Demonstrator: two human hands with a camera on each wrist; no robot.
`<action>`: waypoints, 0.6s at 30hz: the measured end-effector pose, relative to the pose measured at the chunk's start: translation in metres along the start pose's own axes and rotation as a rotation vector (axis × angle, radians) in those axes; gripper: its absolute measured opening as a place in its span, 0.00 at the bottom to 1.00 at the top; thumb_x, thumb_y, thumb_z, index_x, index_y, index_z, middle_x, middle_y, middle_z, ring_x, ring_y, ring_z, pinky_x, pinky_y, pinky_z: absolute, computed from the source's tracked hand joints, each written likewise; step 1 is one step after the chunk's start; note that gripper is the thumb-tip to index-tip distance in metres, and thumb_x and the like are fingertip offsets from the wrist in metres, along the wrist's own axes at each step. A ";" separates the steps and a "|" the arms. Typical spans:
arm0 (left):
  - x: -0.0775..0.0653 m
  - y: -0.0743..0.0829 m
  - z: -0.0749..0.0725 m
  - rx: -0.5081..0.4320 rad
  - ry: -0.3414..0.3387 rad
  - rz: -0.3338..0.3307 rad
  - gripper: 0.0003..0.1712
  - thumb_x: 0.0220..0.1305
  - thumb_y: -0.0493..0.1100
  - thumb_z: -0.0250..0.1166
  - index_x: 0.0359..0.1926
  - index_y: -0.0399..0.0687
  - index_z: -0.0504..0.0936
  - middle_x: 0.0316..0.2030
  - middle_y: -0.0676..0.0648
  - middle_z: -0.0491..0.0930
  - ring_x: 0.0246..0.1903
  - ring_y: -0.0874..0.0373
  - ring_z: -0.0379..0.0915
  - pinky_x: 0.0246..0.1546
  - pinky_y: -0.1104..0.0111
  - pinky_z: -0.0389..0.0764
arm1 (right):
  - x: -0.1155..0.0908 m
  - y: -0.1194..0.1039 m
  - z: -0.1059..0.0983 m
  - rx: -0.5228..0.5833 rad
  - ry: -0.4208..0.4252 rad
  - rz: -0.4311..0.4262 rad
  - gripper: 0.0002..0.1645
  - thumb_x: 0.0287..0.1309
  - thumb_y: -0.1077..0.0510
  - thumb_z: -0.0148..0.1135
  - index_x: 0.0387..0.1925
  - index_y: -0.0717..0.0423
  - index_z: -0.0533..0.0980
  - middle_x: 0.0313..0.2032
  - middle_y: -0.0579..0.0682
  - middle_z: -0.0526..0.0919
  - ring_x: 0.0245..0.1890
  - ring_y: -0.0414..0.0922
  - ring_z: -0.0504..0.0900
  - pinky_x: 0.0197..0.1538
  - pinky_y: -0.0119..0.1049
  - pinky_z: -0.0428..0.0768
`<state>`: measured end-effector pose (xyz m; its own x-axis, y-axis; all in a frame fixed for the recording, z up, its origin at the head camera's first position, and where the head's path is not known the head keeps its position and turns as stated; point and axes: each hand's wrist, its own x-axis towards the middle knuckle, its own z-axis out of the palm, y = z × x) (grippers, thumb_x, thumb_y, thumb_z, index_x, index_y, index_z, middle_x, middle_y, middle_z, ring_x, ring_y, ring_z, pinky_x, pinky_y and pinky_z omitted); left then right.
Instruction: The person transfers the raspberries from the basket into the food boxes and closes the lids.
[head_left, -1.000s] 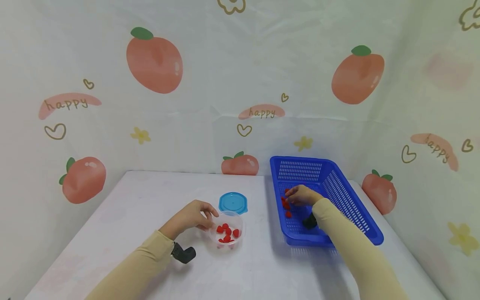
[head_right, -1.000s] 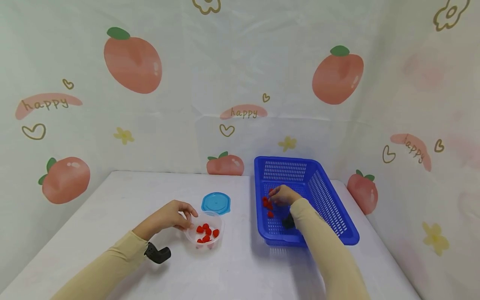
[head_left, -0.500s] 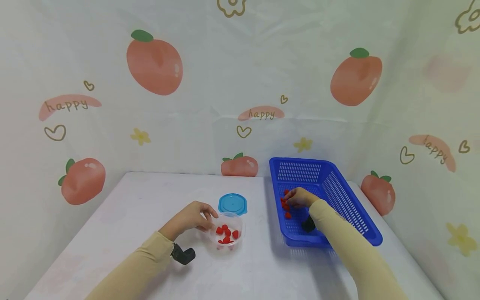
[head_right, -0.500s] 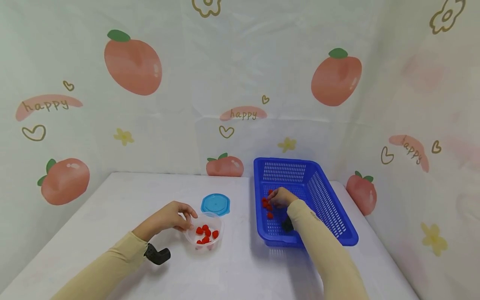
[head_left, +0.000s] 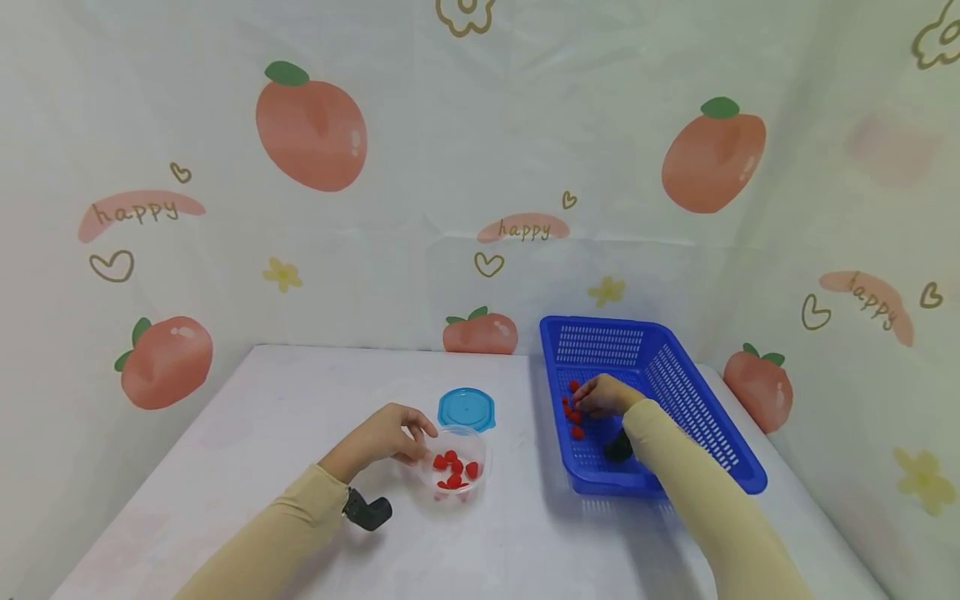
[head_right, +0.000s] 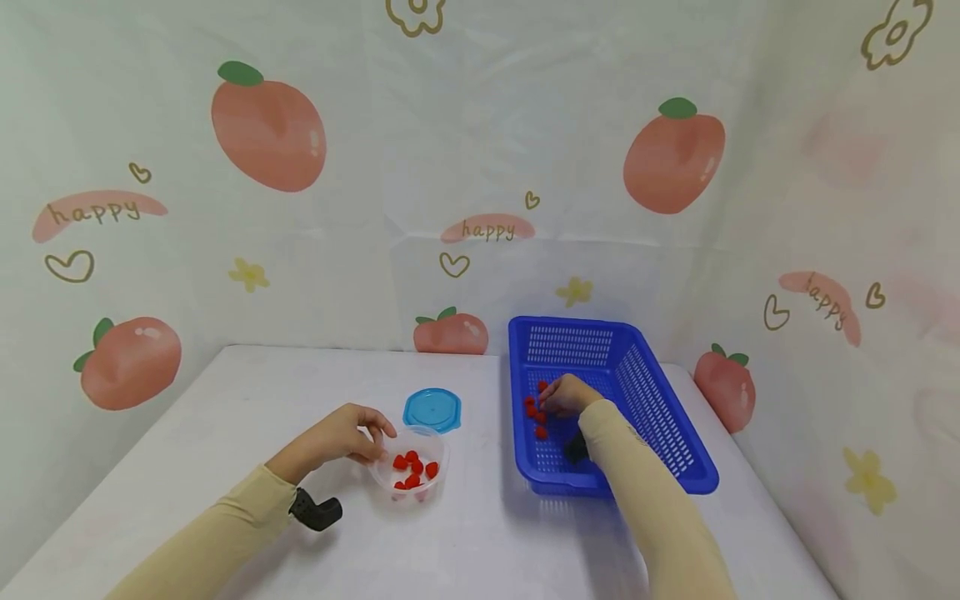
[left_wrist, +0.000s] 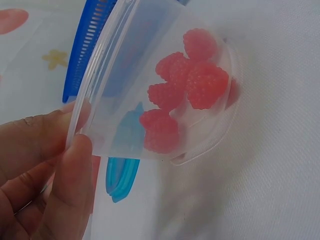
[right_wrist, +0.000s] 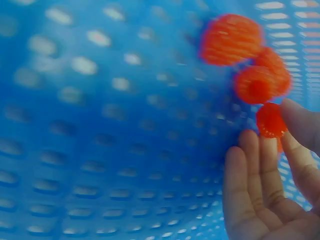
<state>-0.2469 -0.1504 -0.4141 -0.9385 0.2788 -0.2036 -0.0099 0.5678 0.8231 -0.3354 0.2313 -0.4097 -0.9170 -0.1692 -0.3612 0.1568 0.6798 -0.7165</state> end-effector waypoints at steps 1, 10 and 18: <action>0.000 0.000 0.000 0.000 0.002 -0.003 0.13 0.51 0.32 0.70 0.40 0.41 0.84 0.28 0.46 0.75 0.24 0.57 0.75 0.31 0.67 0.85 | 0.000 0.000 -0.002 0.019 -0.002 0.000 0.11 0.60 0.68 0.60 0.44 0.70 0.78 0.36 0.54 0.83 0.36 0.44 0.81 0.48 0.42 0.84; 0.000 0.002 0.001 0.014 0.017 -0.020 0.14 0.51 0.32 0.71 0.41 0.41 0.84 0.29 0.46 0.75 0.24 0.57 0.75 0.31 0.67 0.85 | -0.006 -0.005 -0.022 0.336 -0.046 -0.080 0.20 0.64 0.69 0.54 0.56 0.77 0.69 0.39 0.53 0.82 0.34 0.41 0.80 0.47 0.35 0.83; -0.001 0.002 0.002 0.012 0.024 -0.025 0.14 0.51 0.32 0.71 0.41 0.41 0.84 0.28 0.46 0.75 0.24 0.57 0.75 0.30 0.68 0.85 | -0.015 -0.022 -0.036 0.601 -0.038 -0.247 0.26 0.67 0.68 0.52 0.62 0.78 0.60 0.38 0.44 0.80 0.38 0.34 0.81 0.49 0.27 0.81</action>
<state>-0.2452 -0.1473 -0.4131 -0.9462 0.2458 -0.2107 -0.0291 0.5837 0.8114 -0.3381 0.2444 -0.3666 -0.9404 -0.3023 -0.1557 0.1306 0.1017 -0.9862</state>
